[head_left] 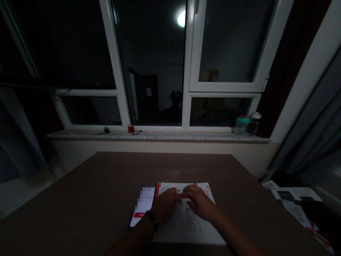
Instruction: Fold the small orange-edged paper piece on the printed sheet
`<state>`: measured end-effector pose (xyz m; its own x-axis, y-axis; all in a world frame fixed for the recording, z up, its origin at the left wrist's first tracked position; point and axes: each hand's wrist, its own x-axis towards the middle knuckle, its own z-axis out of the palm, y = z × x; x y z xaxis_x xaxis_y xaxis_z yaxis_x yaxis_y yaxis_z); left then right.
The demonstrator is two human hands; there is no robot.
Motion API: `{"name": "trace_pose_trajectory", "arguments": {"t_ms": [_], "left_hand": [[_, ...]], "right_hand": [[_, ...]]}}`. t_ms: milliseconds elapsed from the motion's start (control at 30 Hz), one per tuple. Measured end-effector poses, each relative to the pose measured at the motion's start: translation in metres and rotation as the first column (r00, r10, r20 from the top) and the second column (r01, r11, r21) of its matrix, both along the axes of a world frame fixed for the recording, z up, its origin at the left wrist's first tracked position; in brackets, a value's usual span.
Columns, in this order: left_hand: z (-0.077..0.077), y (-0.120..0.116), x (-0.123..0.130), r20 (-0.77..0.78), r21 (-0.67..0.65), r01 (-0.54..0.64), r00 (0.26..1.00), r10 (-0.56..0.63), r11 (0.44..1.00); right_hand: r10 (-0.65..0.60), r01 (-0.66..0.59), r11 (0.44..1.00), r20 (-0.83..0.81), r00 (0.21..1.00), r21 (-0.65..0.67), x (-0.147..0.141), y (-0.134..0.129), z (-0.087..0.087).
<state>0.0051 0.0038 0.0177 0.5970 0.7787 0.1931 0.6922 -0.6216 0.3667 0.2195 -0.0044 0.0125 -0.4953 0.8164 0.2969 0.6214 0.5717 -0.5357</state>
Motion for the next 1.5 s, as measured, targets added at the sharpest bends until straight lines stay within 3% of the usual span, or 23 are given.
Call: {"name": "trace_pose_trajectory", "arguments": {"t_ms": [300,500,833,900,1033,1100,1333,1500], "left_hand": [[0.017,-0.005,0.0,-0.242,0.099,0.0,0.97,0.024,0.995],[0.017,-0.007,-0.005,-0.201,0.115,-0.044,0.977,0.067,0.992],[0.012,-0.005,-0.006,-0.204,0.107,0.032,0.979,-0.01,0.994],[0.011,-0.003,-0.006,-0.167,0.076,0.044,0.986,-0.031,0.996],[0.01,-0.001,-0.008,-0.132,0.007,0.056,0.99,-0.054,0.998],[0.01,-0.001,-0.008,-0.129,-0.015,0.054,0.99,-0.055,0.998],[0.011,-0.002,-0.005,-0.118,0.02,0.03,0.993,-0.028,0.999],[0.014,-0.002,-0.004,-0.174,0.026,0.011,0.985,-0.006,1.0]], "right_hand": [[0.012,-0.014,0.999,0.028,1.0,0.051,0.003,0.003,-0.005],[0.046,-0.046,0.998,0.007,0.999,0.053,0.005,0.001,-0.002],[0.328,-0.327,0.945,-0.069,0.942,0.021,-0.002,-0.006,-0.002],[0.294,-0.293,0.956,-0.059,0.954,0.021,-0.003,-0.006,-0.002],[0.086,-0.085,0.996,-0.01,0.996,0.034,0.0,-0.001,-0.004],[0.041,-0.042,0.999,0.024,0.999,0.028,0.002,0.001,-0.006],[0.143,-0.143,0.99,0.123,0.982,-0.008,-0.007,-0.007,0.002],[0.124,-0.122,0.992,0.109,0.986,-0.022,-0.01,-0.007,0.001]]}}
